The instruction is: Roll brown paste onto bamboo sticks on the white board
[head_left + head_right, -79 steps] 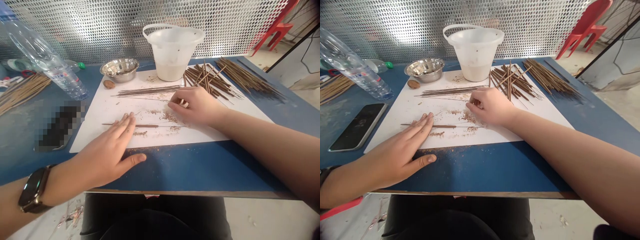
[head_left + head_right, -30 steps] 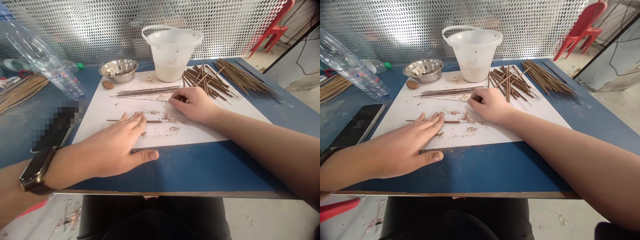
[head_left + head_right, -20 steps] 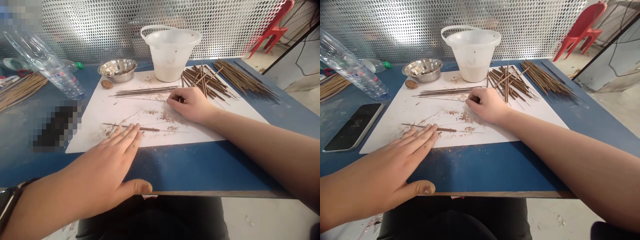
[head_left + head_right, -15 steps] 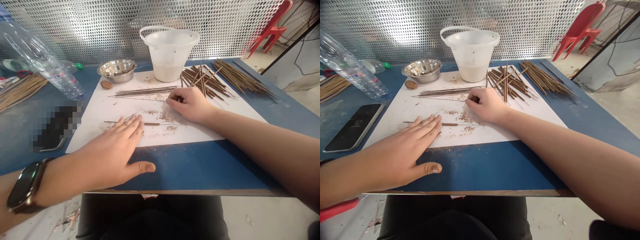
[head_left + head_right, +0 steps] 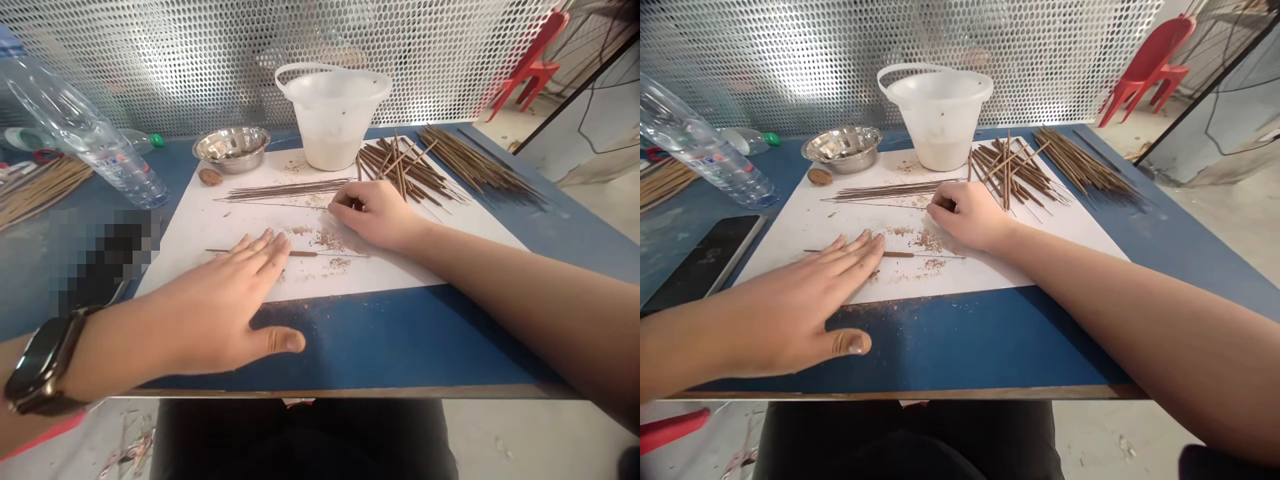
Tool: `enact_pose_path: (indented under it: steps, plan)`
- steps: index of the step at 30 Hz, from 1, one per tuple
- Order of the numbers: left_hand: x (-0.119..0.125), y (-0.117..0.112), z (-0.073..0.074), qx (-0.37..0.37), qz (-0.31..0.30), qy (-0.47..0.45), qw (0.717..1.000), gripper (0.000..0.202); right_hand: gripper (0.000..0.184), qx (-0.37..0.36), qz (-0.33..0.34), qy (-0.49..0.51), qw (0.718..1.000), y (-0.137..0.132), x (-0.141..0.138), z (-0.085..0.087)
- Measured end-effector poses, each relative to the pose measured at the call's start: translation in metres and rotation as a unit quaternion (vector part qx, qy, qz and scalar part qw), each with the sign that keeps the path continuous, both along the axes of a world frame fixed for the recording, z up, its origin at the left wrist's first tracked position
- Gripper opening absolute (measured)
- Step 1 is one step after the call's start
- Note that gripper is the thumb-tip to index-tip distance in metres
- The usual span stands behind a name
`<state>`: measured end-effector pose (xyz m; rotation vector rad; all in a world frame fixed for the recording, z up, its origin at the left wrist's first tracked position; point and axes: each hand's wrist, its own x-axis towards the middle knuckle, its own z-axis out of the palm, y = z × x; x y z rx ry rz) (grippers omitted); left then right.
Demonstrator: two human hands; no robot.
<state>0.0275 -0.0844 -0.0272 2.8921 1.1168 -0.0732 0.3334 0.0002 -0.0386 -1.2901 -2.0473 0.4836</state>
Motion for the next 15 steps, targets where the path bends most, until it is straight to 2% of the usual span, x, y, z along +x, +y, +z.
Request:
enact_pose_path:
  steps: [3,7,10,12,15]
  plan:
    - [-0.001,0.007,0.003,-0.004,-0.014,0.006,1.000,0.127,0.018,-0.007,0.004,0.001,1.000,-0.001,0.000,0.002]
    - [-0.013,-0.021,0.000,0.024,-0.028,-0.012,0.999,0.132,0.020,-0.005,0.007,-0.009,1.000,-0.001,-0.001,0.001]
    - [-0.016,-0.037,-0.006,0.032,-0.028,-0.025,0.999,0.127,0.021,0.003,0.011,-0.017,1.000,0.000,-0.001,0.000]
    - [-0.011,-0.033,-0.008,0.023,-0.018,-0.023,0.999,0.121,0.021,0.005,0.016,-0.018,1.000,0.001,-0.001,-0.001]
    - [0.005,-0.007,-0.002,-0.023,0.022,-0.006,0.999,0.115,0.022,0.006,0.026,-0.012,1.000,0.002,0.000,-0.002]
